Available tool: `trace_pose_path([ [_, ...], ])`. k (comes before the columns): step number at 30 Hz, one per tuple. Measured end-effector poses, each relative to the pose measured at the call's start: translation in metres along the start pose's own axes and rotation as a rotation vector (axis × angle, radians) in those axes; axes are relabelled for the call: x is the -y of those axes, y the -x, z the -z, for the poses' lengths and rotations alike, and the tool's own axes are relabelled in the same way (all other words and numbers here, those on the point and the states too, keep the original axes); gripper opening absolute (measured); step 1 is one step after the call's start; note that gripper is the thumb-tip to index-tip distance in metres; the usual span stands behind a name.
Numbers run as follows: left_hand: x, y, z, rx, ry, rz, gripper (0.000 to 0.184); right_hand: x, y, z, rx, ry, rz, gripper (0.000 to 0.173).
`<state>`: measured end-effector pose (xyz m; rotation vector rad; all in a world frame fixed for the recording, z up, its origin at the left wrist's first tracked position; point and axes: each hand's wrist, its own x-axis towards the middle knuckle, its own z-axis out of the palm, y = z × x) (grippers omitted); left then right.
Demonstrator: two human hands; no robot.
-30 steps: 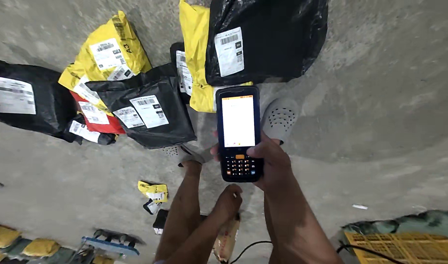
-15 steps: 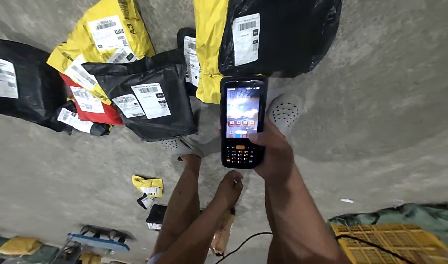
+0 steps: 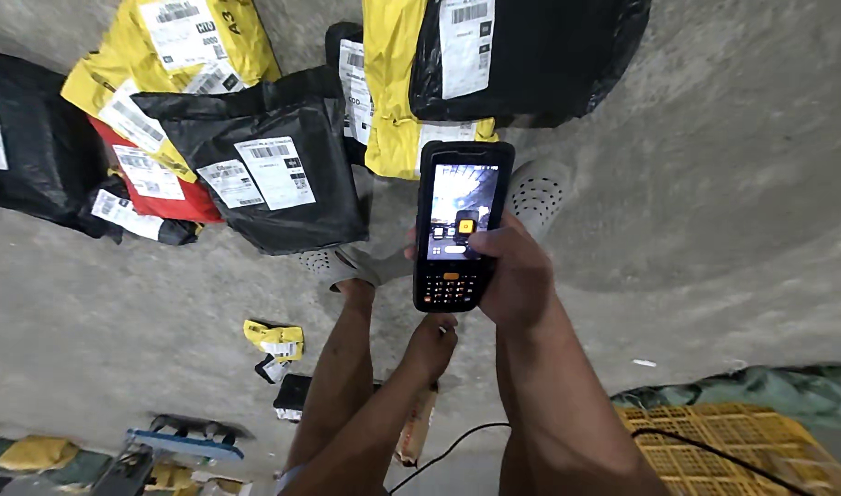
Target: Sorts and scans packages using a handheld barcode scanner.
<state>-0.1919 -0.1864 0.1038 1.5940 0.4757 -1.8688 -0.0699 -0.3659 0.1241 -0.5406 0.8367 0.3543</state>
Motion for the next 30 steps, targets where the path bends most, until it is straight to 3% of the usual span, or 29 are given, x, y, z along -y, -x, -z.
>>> trace_pose_path([
  [9, -0.001, -0.003, -0.002, 0.001, -0.029, 0.012, 0.029, 0.003, 0.003, 0.001, -0.089, 0.038, 0.049, 0.047],
  [18, -0.005, -0.002, -0.005, -0.015, 0.0, -0.031, 0.025, 0.006, 0.011, 0.011, 0.234, -0.012, -0.035, 0.059],
  [30, -0.011, -0.001, -0.002, -0.011, -0.003, -0.064, 0.026, 0.01, 0.01, 0.009, 0.177, 0.131, 0.03, 0.057],
])
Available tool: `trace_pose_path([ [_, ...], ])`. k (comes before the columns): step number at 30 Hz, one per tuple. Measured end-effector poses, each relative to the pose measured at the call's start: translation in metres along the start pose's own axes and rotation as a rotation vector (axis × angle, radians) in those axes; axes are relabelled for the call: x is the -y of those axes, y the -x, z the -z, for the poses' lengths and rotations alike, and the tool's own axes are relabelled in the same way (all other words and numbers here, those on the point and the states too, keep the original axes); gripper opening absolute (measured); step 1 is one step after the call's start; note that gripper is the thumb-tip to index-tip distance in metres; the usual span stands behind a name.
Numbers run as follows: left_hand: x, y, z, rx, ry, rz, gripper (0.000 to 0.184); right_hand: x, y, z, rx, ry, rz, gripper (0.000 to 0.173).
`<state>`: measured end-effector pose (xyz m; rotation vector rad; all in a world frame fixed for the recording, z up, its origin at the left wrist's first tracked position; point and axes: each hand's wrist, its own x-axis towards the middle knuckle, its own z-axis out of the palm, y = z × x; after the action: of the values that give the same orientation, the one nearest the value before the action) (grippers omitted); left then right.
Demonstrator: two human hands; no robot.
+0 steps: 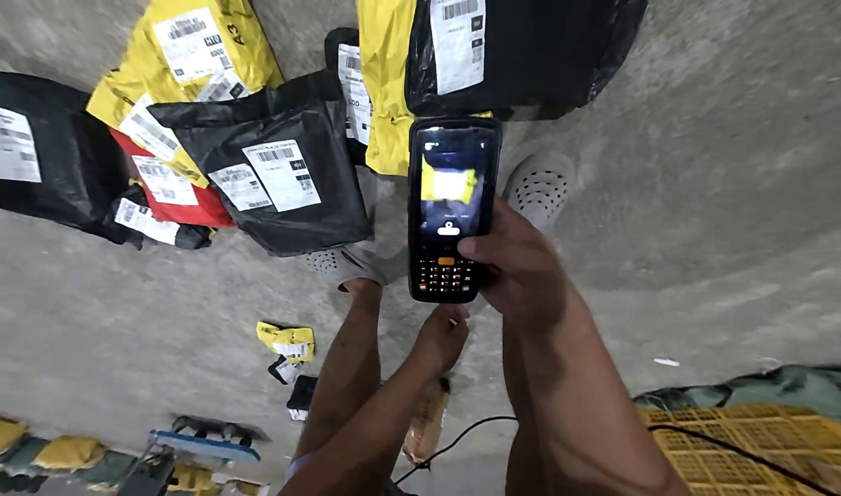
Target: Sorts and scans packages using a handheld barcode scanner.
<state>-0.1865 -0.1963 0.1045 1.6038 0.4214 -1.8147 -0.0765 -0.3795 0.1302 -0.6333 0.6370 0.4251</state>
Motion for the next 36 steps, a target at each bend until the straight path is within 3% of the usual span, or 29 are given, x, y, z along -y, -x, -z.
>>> trace_pose_path([
  [9, 0.001, 0.002, -0.001, 0.011, 0.004, 0.011, 0.026, -0.007, -0.001, -0.005, -0.166, -0.004, 0.017, 0.046],
  [20, 0.003, 0.0, 0.0, 0.008, 0.013, 0.004, 0.025, -0.007, -0.005, -0.011, -0.259, 0.002, -0.001, 0.055],
  [27, 0.002, -0.001, -0.001, 0.002, 0.007, 0.009, 0.026, -0.007, -0.007, -0.01, -0.346, 0.028, -0.034, 0.051],
  [29, -0.003, 0.001, 0.002, 0.047, -0.057, 0.029, 0.027, -0.005, -0.008, -0.01, -0.391, 0.034, -0.046, 0.053],
  [31, -0.025, 0.019, 0.015, 0.237, -0.238, 0.074, 0.032, -0.004, -0.009, -0.007, -0.373, -0.005, -0.013, 0.054],
  [34, -0.083, 0.071, 0.046, 0.581, -0.393, -0.102, 0.032, 0.005, -0.005, 0.001, -0.321, 0.016, 0.008, 0.053],
  [36, -0.115, 0.114, 0.059, 0.506, -0.271, -0.398, 0.027, 0.008, 0.001, 0.003, -0.307, 0.059, -0.011, 0.048],
])
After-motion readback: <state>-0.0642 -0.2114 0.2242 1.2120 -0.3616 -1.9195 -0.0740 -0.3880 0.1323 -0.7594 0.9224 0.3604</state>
